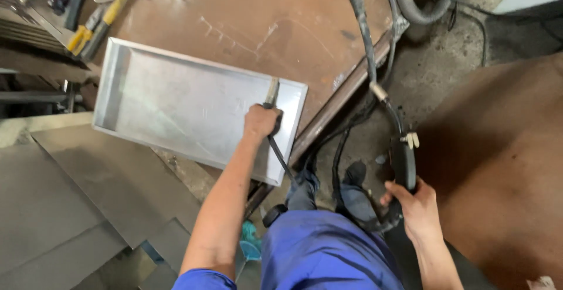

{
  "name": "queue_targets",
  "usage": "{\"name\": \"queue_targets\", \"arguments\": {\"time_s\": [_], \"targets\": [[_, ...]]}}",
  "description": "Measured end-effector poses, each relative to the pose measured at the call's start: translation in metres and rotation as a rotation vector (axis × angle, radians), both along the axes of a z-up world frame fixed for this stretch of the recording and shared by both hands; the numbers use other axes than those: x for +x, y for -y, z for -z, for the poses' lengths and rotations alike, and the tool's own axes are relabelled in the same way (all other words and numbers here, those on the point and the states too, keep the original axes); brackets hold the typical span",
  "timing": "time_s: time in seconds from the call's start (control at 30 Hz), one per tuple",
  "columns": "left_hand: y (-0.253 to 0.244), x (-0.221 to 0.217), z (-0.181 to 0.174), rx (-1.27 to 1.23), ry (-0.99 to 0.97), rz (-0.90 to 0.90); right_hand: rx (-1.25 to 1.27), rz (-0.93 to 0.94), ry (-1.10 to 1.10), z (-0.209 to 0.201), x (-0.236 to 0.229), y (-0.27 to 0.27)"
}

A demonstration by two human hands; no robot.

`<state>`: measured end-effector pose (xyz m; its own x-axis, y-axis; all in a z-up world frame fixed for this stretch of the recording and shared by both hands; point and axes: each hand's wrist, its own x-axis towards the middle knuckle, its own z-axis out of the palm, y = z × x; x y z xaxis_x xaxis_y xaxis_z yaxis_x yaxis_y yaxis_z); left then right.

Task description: The person positions a rectangular metal frame on a workbench, attaches a welding ground clamp, and tack welds the frame corners. They repeatedly use a hammer to tap the welded joints and reposition the frame to weld additional corners.

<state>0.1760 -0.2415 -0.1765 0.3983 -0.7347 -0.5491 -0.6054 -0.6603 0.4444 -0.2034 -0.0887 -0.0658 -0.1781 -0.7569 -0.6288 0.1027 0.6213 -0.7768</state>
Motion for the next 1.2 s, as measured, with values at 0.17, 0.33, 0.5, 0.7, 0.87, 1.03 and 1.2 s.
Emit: {"name": "queue_targets", "arguments": {"time_s": [0.17,0.33,0.5,0.7,0.87,1.03,1.2], "targets": [[-0.022,-0.002,-0.044,-0.035,0.036,0.028,-0.041,0.011,0.054,0.0,-0.015,0.011],[-0.037,-0.015,-0.109,0.072,0.038,0.118,-0.031,0.005,0.023,0.0,-0.02,0.02],[-0.055,-0.015,-0.131,0.22,0.125,0.226,-0.056,-0.014,0.021,0.001,-0.027,0.021],[-0.06,-0.008,-0.117,0.291,0.18,0.46,-0.034,0.026,0.042,0.003,-0.028,0.024],[-0.059,-0.004,-0.113,0.243,0.2,0.502,0.003,0.007,-0.073,0.003,-0.027,0.024],[-0.07,0.004,-0.09,0.231,0.264,0.599,-0.019,0.011,-0.086,0.008,-0.025,0.03],[-0.062,-0.004,-0.102,0.24,0.28,0.683,-0.083,-0.035,0.01,-0.009,-0.017,0.048]]}}
